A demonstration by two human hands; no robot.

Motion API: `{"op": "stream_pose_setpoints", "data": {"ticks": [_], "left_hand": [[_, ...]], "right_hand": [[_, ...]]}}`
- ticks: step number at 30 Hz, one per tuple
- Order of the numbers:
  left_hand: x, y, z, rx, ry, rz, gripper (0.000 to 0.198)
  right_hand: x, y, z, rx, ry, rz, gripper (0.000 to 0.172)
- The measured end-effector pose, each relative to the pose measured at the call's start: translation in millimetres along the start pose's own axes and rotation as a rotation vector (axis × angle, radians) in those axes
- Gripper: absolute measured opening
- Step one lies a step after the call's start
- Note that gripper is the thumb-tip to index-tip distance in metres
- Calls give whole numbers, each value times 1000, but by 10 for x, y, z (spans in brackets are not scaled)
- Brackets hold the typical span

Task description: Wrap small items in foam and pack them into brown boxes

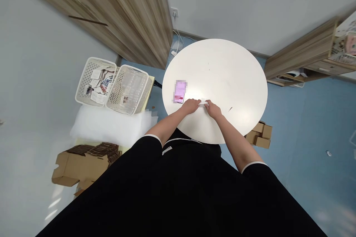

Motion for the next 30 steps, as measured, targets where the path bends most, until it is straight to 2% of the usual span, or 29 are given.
{"op": "stream_pose_setpoints", "data": {"ticks": [4, 7, 10, 14, 17, 19, 22, 24, 27, 30], "left_hand": [[140, -167, 124, -43, -140, -74, 36], [201, -185, 172, -58, -216, -123, 33], [224, -156, 152, -40, -253, -167, 32], [182, -126, 23, -69, -295, -240, 34], [36, -179, -115, -118, -342, -353, 39], [-147, -222, -244, -137, -346, -427, 38], [-643, -235, -418, -173, -395, -525, 37], [-1151, -176, -477, -220, -501, -593, 38], [-2122, 44, -519, -308, -720, -694, 39], [-3184, 381, -600, -354, -931, -782, 39]], "right_hand": [[106, -67, 141, -118, 65, -220, 58], [163, -61, 307, -243, -59, -337, 55], [214, 3, 380, -308, -202, -303, 47], [219, -27, 290, -291, -196, -272, 45], [135, -110, 272, -215, -170, -304, 48], [37, -137, 359, -127, -190, -312, 50], [-190, -24, 707, -4, -302, -233, 49], [-423, 149, 1056, 33, -405, -148, 47], [-916, 518, 1644, 13, -573, -13, 44], [-1500, 947, 2162, -50, -706, 117, 41]]}}
Point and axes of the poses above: each hand's wrist, its own x-axis towards the middle knuckle, its own y-axis out of the palm, z = x × y, the point moved 8 cm from there along x, towards the middle knuckle, and after that the axes turned 12 degrees about y, right-handed, at the moved point
